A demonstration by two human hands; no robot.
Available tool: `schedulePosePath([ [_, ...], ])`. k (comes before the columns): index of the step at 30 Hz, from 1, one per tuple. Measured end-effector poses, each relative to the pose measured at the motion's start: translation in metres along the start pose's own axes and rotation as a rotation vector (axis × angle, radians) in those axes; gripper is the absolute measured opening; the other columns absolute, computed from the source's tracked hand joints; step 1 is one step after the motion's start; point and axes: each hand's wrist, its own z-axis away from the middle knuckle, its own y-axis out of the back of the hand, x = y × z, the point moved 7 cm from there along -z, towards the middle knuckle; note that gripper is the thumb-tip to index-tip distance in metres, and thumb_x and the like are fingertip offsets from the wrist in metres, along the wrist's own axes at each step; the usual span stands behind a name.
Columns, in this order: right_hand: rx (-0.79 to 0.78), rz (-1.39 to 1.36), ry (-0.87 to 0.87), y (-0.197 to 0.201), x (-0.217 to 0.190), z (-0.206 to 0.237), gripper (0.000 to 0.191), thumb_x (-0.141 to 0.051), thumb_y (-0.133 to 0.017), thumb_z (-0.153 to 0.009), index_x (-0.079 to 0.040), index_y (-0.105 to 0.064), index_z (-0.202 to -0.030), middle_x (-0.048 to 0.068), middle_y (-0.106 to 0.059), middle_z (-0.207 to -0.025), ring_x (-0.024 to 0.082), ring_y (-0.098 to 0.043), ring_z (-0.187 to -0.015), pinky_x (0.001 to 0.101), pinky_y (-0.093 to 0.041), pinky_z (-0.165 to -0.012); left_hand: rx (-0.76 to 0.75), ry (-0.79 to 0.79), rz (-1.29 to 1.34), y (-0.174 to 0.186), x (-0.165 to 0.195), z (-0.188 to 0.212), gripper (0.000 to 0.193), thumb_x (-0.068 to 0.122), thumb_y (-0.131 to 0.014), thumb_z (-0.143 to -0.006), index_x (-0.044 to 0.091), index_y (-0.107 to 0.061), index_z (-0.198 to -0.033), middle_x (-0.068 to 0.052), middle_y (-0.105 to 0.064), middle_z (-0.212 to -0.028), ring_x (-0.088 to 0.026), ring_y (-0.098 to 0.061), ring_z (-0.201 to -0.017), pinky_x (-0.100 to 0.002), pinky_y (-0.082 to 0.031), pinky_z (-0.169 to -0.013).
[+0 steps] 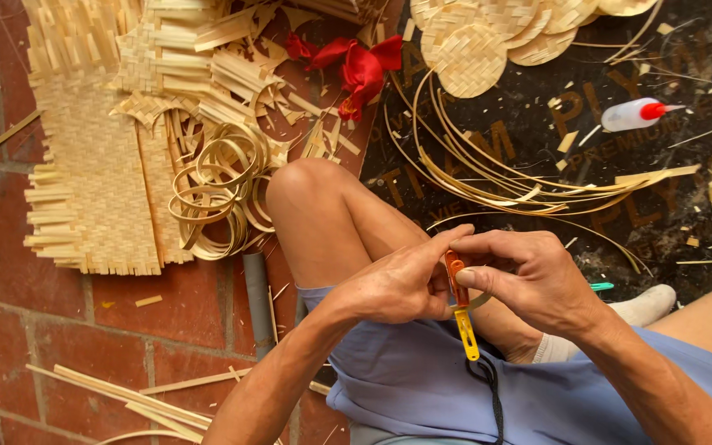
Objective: The person sits on the floor and bends thin bamboo strips into circular rings, joining the ends and applying glue from a squeeze bottle to secure the joint. They hold each ring together with plastic clothespins, set finished rings aside, and pick up new strips to repeat the process.
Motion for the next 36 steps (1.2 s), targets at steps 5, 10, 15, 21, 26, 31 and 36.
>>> schedulePosePath([
  [5, -0.011, 0.058, -0.06, -0.008, 0.009, -0.006, 0.034, -0.013, -0.076, -0.082, -0.001, -0.076, -0.114, 0.008, -0.083, -0.093, 0.013, -0.08, -0.082, 0.0287, -0.066, -0.073, -0.035, 0.061, 0.157, -0.001, -0.018, -0.002, 0.1, -0.005, -0.073, -0.083, 0.001, -0.014, -0.163, -0.006, -0.065, -0.094, -0.011, -0.062, -0.084, -0.027, -0.054, -0.076],
  [10, 0.031, 0.325, 0.037, 0.0, -0.007, -0.004, 0.034, -0.013, -0.078, -0.081, -0.003, -0.074, -0.114, 0.013, -0.08, -0.092, 0.023, -0.078, -0.079, 0.0333, -0.062, -0.069, -0.07, 0.13, 0.436, -0.003, -0.031, -0.007, 0.108, -0.007, -0.072, -0.082, 0.002, -0.006, -0.166, -0.006, -0.066, -0.093, -0.01, -0.063, -0.084, -0.025, -0.054, -0.076],
  [15, 0.179, 0.644, 0.801, 0.0, -0.077, 0.037, 0.042, -0.004, -0.073, -0.076, 0.0, -0.063, -0.117, 0.018, -0.068, -0.108, 0.04, -0.069, -0.092, 0.0493, -0.055, -0.086, -0.142, 0.119, 0.811, 0.008, -0.026, -0.01, 0.109, -0.013, -0.072, -0.079, -0.001, -0.013, -0.17, -0.009, -0.066, -0.09, -0.013, -0.063, -0.078, -0.028, -0.051, -0.067],
  [21, 0.284, 0.808, 1.036, -0.009, -0.093, 0.069, 0.039, -0.008, -0.084, -0.077, 0.003, -0.067, -0.111, 0.01, -0.065, -0.093, 0.028, -0.067, -0.076, 0.0401, -0.054, -0.065, -0.194, 0.111, 0.982, -0.01, -0.008, -0.016, 0.104, -0.009, -0.075, -0.083, -0.002, -0.018, -0.169, -0.01, -0.071, -0.098, -0.013, -0.066, -0.084, -0.029, -0.052, -0.07],
  [26, 0.395, 0.893, 1.056, 0.016, -0.1, 0.09, 0.039, -0.013, -0.079, -0.075, 0.006, -0.068, -0.107, 0.013, -0.066, -0.089, 0.028, -0.068, -0.073, 0.0383, -0.053, -0.06, -0.076, 0.05, 1.138, -0.031, 0.015, 0.0, 0.078, 0.001, -0.076, -0.092, 0.0, -0.033, -0.157, -0.008, -0.068, -0.085, -0.017, -0.066, -0.078, -0.03, -0.053, -0.075],
  [31, 0.454, 0.895, 1.049, 0.021, -0.107, 0.104, 0.037, -0.014, -0.078, -0.079, 0.006, -0.066, -0.108, 0.014, -0.067, -0.092, 0.027, -0.068, -0.076, 0.0378, -0.055, -0.062, 0.001, 0.048, 1.19, -0.051, 0.023, 0.003, 0.071, 0.002, -0.077, -0.092, 0.001, -0.037, -0.15, -0.004, -0.063, -0.075, -0.014, -0.062, -0.068, -0.026, -0.044, -0.062],
  [36, 0.47, 0.883, 1.031, 0.026, -0.107, 0.107, 0.036, -0.013, -0.079, -0.076, 0.005, -0.068, -0.105, 0.013, -0.068, -0.091, 0.027, -0.069, -0.074, 0.0364, -0.055, -0.061, -0.001, 0.047, 1.182, -0.055, 0.024, -0.002, 0.082, 0.002, -0.078, -0.09, 0.002, -0.032, -0.158, -0.001, -0.061, -0.074, -0.009, -0.059, -0.067, -0.024, -0.042, -0.06],
])
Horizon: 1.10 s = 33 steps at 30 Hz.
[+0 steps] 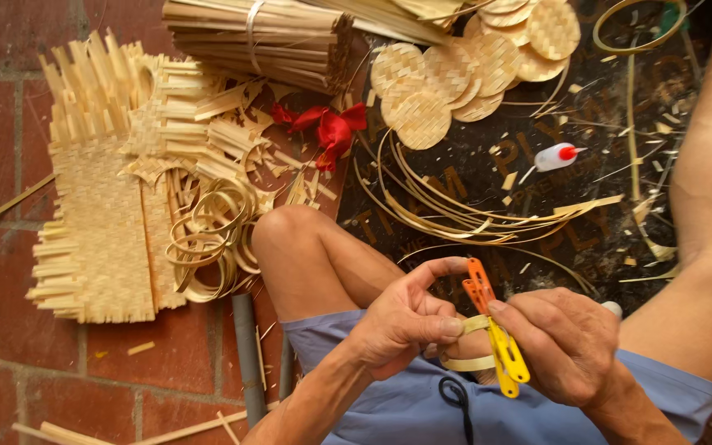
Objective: The person sits on the floor and bends thin bamboo strips into circular rings, joining the ends and applying glue from a squeeze bottle to secure the joint. They hold each ring together with plastic clothespins, set finished rings aside, and pick up new strips to repeat the process.
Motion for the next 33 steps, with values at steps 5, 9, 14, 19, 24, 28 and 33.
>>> schedulePosePath([
  [5, -0.006, 0.051, -0.103, 0.026, 0.028, 0.008, 0.03, -0.001, -0.075, -0.073, 0.002, -0.07, -0.102, 0.01, -0.067, -0.09, 0.026, -0.07, -0.076, 0.0369, -0.057, -0.065, 0.117, -0.118, -0.175, 0.016, 0.025, -0.018, 0.086, 0.006, -0.075, -0.086, 0.007, -0.029, -0.159, -0.011, -0.071, -0.093, -0.016, -0.067, -0.076, -0.029, -0.056, -0.07],
  [9, 0.143, 0.398, -0.236, 0.083, 0.109, 0.003, 0.021, -0.006, -0.078, -0.088, -0.002, -0.068, -0.107, 0.013, -0.068, -0.099, 0.032, -0.069, -0.086, 0.0399, -0.056, -0.074, 0.198, -0.132, -0.108, 0.053, 0.041, -0.04, 0.074, 0.012, -0.069, -0.087, 0.01, -0.033, -0.152, -0.018, -0.072, -0.108, -0.022, -0.073, -0.091, -0.034, -0.06, -0.074],
  [14, 0.273, 0.629, -0.311, 0.14, 0.244, -0.028, 0.017, -0.011, -0.082, -0.107, -0.003, -0.068, -0.1, 0.013, -0.066, -0.09, 0.029, -0.064, -0.076, 0.0381, -0.05, -0.066, 0.186, -0.163, -0.051, 0.087, 0.026, -0.05, 0.055, 0.007, -0.065, -0.093, 0.001, -0.045, -0.143, -0.019, -0.072, -0.1, -0.025, -0.072, -0.089, -0.036, -0.06, -0.074],
  [19, 0.144, 0.745, -0.065, 0.102, 0.316, -0.091, 0.01, -0.006, -0.079, -0.104, -0.005, -0.069, -0.102, 0.01, -0.066, -0.09, 0.027, -0.066, -0.081, 0.0365, -0.051, -0.07, 0.217, -0.155, -0.048, 0.102, 0.023, -0.069, 0.043, 0.008, -0.065, -0.096, -0.002, -0.054, -0.137, -0.019, -0.072, -0.098, -0.024, -0.071, -0.084, -0.034, -0.059, -0.072],
  [24, -0.199, 1.01, -0.083, 0.013, 0.417, -0.145, 0.01, -0.013, -0.071, -0.098, -0.01, -0.07, -0.088, 0.007, -0.067, -0.086, 0.021, -0.064, -0.084, 0.0387, -0.048, -0.08, 0.226, -0.146, -0.021, 0.103, 0.024, -0.081, 0.041, 0.006, -0.066, -0.096, -0.003, -0.056, -0.135, -0.018, -0.073, -0.099, -0.022, -0.071, -0.083, -0.032, -0.059, -0.073],
  [28, -0.369, 1.213, -0.097, -0.042, 0.47, -0.15, 0.017, -0.013, -0.066, -0.098, -0.011, -0.072, -0.082, 0.007, -0.071, -0.087, 0.02, -0.064, -0.093, 0.0419, -0.044, -0.092, 0.315, -0.086, -0.028, 0.112, 0.021, -0.08, 0.039, 0.008, -0.066, -0.096, -0.002, -0.059, -0.133, -0.017, -0.073, -0.096, -0.022, -0.072, -0.085, -0.032, -0.06, -0.073],
  [33, -0.581, 1.316, -0.179, -0.082, 0.488, -0.147, 0.019, -0.018, -0.065, -0.097, -0.01, -0.078, -0.087, 0.009, -0.074, -0.087, 0.021, -0.064, -0.099, 0.0456, -0.039, -0.098, 0.267, -0.086, -0.035, 0.11, 0.021, -0.085, 0.039, 0.009, -0.067, -0.096, -0.002, -0.058, -0.133, -0.016, -0.074, -0.098, -0.02, -0.071, -0.086, -0.03, -0.058, -0.074],
])
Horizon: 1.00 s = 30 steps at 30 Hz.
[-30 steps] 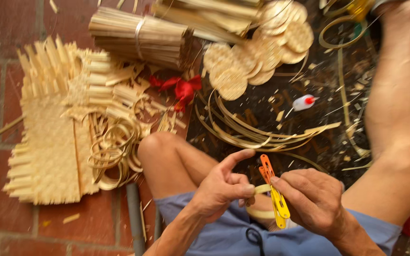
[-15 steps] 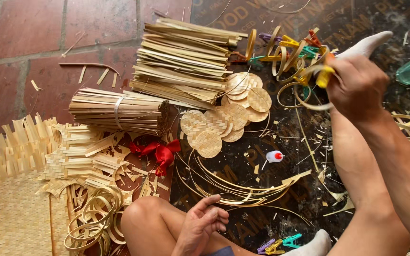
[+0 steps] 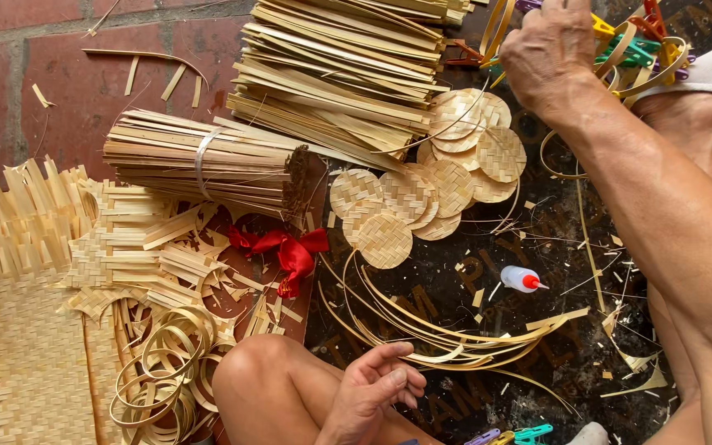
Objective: The person sits on the floor and bends thin bamboo strips into circular rings, joining the ends and applying glue from a squeeze bottle to secure the joint. They hold each ring together with plastic clothespins, set finished rings aside, and pick up new strips to repeat the process.
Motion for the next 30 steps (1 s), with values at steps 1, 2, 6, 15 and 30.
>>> schedulePosePath([
  [1, -0.07, 0.027, 0.006, -0.002, -0.006, -0.003, 0.017, -0.018, -0.066, -0.094, -0.009, -0.079, -0.087, 0.008, -0.074, -0.083, 0.022, -0.064, -0.098, 0.0463, -0.038, -0.096, 0.006, -0.002, -0.007, 0.0, 0.0, -0.001, 0.039, 0.009, -0.068, -0.096, -0.002, -0.058, -0.133, -0.016, -0.074, -0.098, -0.02, -0.071, -0.086, -0.031, -0.058, -0.075],
  [2, -0.143, 0.055, 0.008, -0.002, -0.011, -0.005, 0.016, -0.019, -0.068, -0.092, -0.008, -0.079, -0.087, 0.008, -0.074, -0.08, 0.023, -0.064, -0.098, 0.047, -0.038, -0.095, 0.009, -0.002, -0.017, -0.001, 0.0, -0.001, 0.039, 0.009, -0.068, -0.096, -0.002, -0.059, -0.133, -0.016, -0.074, -0.098, -0.02, -0.071, -0.087, -0.031, -0.059, -0.075],
  [6, -0.09, -0.146, -0.009, 0.026, -0.004, -0.003, 0.02, -0.034, -0.074, -0.087, -0.016, -0.08, -0.093, 0.01, -0.074, -0.089, 0.025, -0.063, -0.094, 0.0503, -0.035, -0.094, 0.013, -0.001, -0.005, -0.002, 0.002, 0.002, 0.04, 0.01, -0.068, -0.096, -0.003, -0.058, -0.133, -0.016, -0.073, -0.098, -0.02, -0.071, -0.086, -0.031, -0.058, -0.075],
  [15, 0.486, -1.114, -0.264, 0.159, 0.024, 0.249, 0.007, 0.0, -0.068, -0.104, 0.001, -0.07, -0.097, 0.012, -0.067, -0.08, 0.019, -0.06, -0.067, 0.0316, -0.048, -0.064, -0.006, -0.103, 0.002, -0.002, 0.008, 0.01, 0.036, 0.006, -0.063, -0.095, 0.0, -0.06, -0.13, -0.014, -0.073, -0.095, -0.02, -0.069, -0.081, -0.032, -0.058, -0.074],
  [30, -0.144, -0.841, 0.1, 0.167, -0.127, 0.371, 0.008, -0.018, -0.071, -0.08, -0.015, -0.067, -0.086, 0.002, -0.062, -0.082, 0.021, -0.061, -0.083, 0.0388, -0.044, -0.072, 0.001, -0.334, 0.138, 0.015, 0.008, 0.045, 0.013, 0.011, -0.06, -0.102, 0.0, -0.064, -0.107, -0.007, -0.061, -0.072, -0.019, -0.059, -0.064, -0.037, -0.05, -0.062],
])
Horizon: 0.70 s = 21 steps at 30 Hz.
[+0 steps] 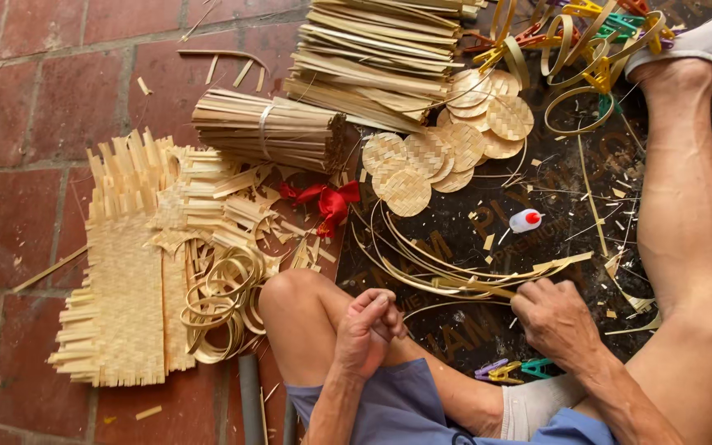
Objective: The person sits on the floor and bends thin bamboo strips into circular rings, joining the ends and applying glue from a squeeze bottle to secure the joint. They hold each ring together with plastic clothespins, set finished rings aside, and pick up new strips to repeat the process.
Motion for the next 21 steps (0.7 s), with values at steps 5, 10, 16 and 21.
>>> schedulePosePath([
  [5, 0.361, -0.159, 0.094, 0.022, -0.018, -0.012, 0.035, -0.032, -0.068, -0.071, -0.004, -0.068, -0.093, 0.007, -0.062, -0.087, 0.024, -0.059, -0.079, 0.0391, -0.041, -0.063, 0.056, 0.031, -0.247, 0.005, -0.019, -0.004, 0.01, 0.011, -0.063, -0.099, 0.003, -0.067, -0.104, -0.006, -0.067, -0.079, -0.016, -0.065, -0.067, -0.032, -0.054, -0.062],
  [10, 0.105, -0.025, 0.014, 0.011, -0.019, -0.032, 0.007, -0.021, -0.068, -0.085, -0.015, -0.068, -0.084, 0.002, -0.064, -0.085, 0.022, -0.063, -0.083, 0.0376, -0.048, -0.072, 0.033, 0.016, -0.309, 0.008, -0.021, -0.004, 0.011, 0.011, -0.065, -0.101, 0.001, -0.068, -0.106, -0.007, -0.068, -0.081, -0.016, -0.066, -0.068, -0.03, -0.055, -0.063],
  [16, 0.398, -0.335, -0.133, 0.059, -0.011, -0.007, 0.011, -0.014, -0.071, -0.092, -0.008, -0.073, -0.101, 0.008, -0.07, -0.089, 0.024, -0.066, -0.074, 0.0357, -0.052, -0.065, -0.064, 0.07, -0.426, -0.008, -0.022, 0.008, 0.024, 0.014, -0.064, -0.104, -0.003, -0.068, -0.121, -0.011, -0.072, -0.093, -0.016, -0.069, -0.074, -0.029, -0.055, -0.066],
  [21, 0.474, -0.651, -0.035, 0.087, -0.041, 0.034, 0.029, -0.009, -0.081, -0.076, -0.007, -0.074, -0.104, 0.009, -0.069, -0.087, 0.021, -0.066, -0.07, 0.0325, -0.052, -0.063, -0.013, -0.063, -0.078, -0.03, -0.017, 0.027, 0.031, 0.017, -0.059, -0.106, -0.003, -0.064, -0.129, -0.013, -0.072, -0.099, -0.018, -0.07, -0.074, -0.031, -0.055, -0.061],
])
